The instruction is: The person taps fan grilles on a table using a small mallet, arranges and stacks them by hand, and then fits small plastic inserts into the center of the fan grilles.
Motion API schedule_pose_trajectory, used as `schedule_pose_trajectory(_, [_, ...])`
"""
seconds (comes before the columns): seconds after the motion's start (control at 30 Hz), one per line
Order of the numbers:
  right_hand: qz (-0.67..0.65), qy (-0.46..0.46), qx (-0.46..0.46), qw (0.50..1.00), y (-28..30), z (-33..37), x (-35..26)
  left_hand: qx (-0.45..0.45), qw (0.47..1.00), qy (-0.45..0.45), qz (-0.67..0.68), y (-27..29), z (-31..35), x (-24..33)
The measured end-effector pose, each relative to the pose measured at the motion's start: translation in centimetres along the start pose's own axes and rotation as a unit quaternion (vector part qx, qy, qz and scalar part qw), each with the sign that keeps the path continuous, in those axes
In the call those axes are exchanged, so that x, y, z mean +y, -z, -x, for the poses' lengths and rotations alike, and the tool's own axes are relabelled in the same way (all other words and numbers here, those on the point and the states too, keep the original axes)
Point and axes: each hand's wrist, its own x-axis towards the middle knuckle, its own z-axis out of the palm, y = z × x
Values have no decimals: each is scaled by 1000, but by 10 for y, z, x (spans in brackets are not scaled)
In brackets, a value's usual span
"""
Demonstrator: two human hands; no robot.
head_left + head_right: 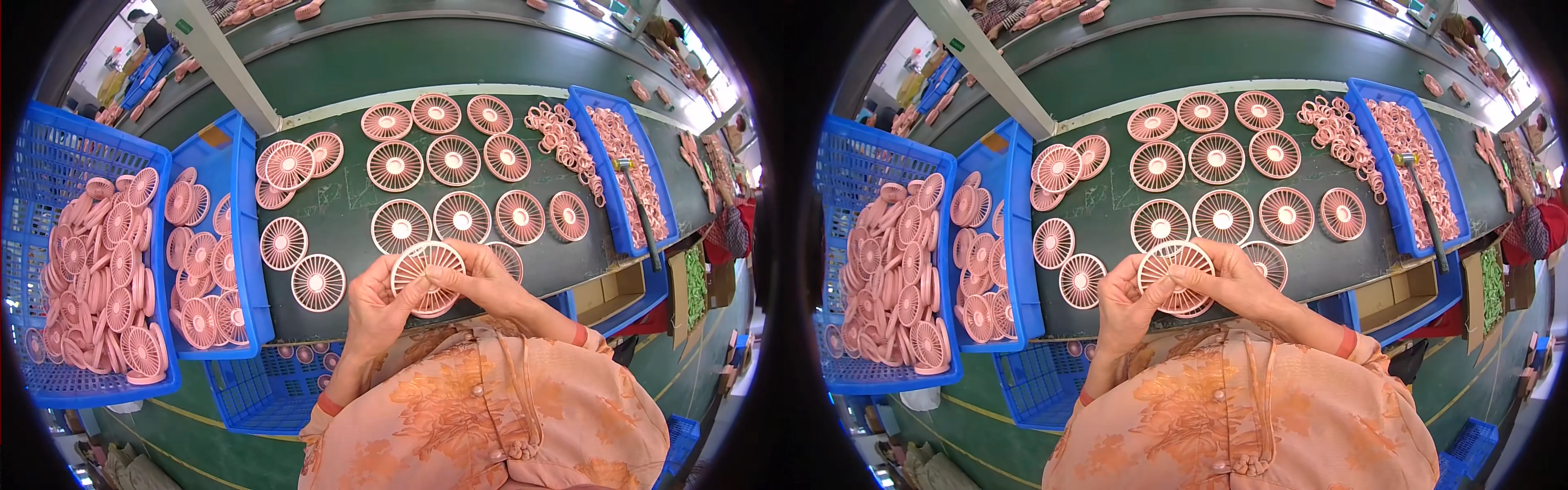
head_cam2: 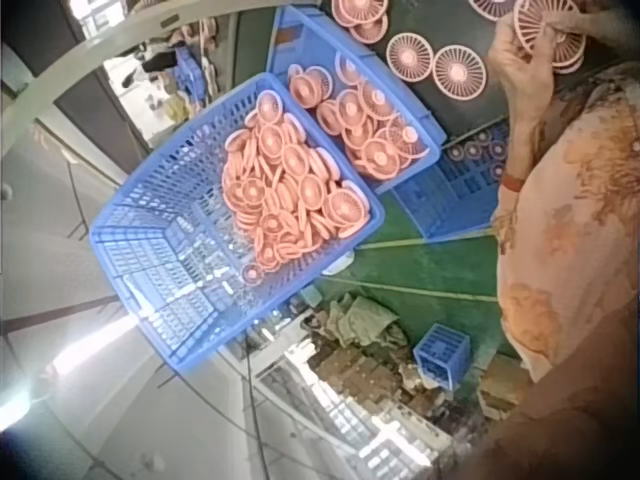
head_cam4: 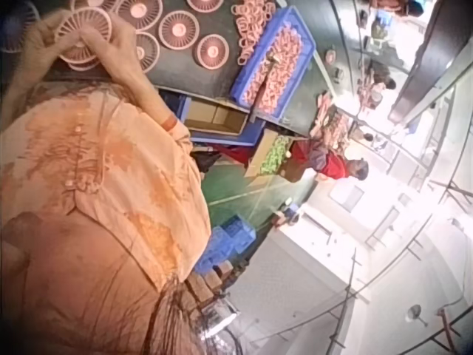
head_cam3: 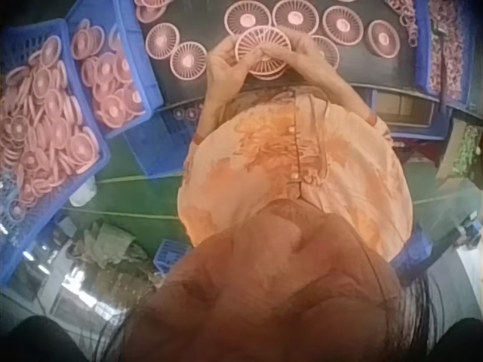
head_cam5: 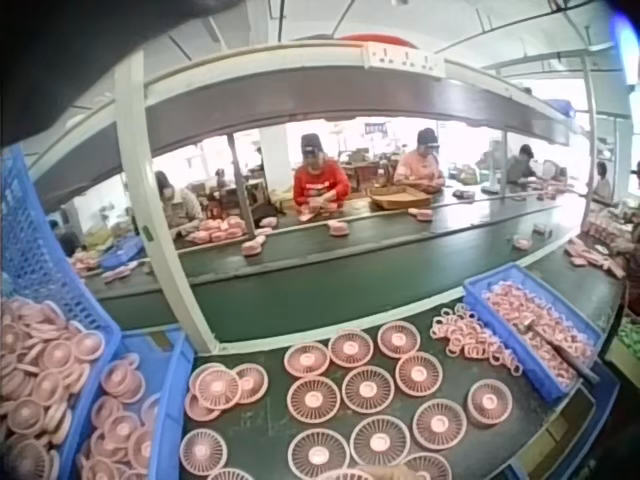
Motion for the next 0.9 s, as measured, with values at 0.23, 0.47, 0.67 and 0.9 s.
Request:
schedule_pose_trajectory(0.23, [87,170,189,963,2,-5,-8,191,886,-208,-368,32,-45,6])
schedule_pose_trajectory(0.47, [181,150,227,945,19,12,-5,96,746,-182,-633,75,-62,-9])
schedule_pose_trajectory(0.67, [452,245,438,737,100,33,-32,162,709,-100,-679,62,2,25])
schedule_pose_trajectory(0.9, [588,66,554,585,219,55,-29,231,692,-5,-684,57,32,20])
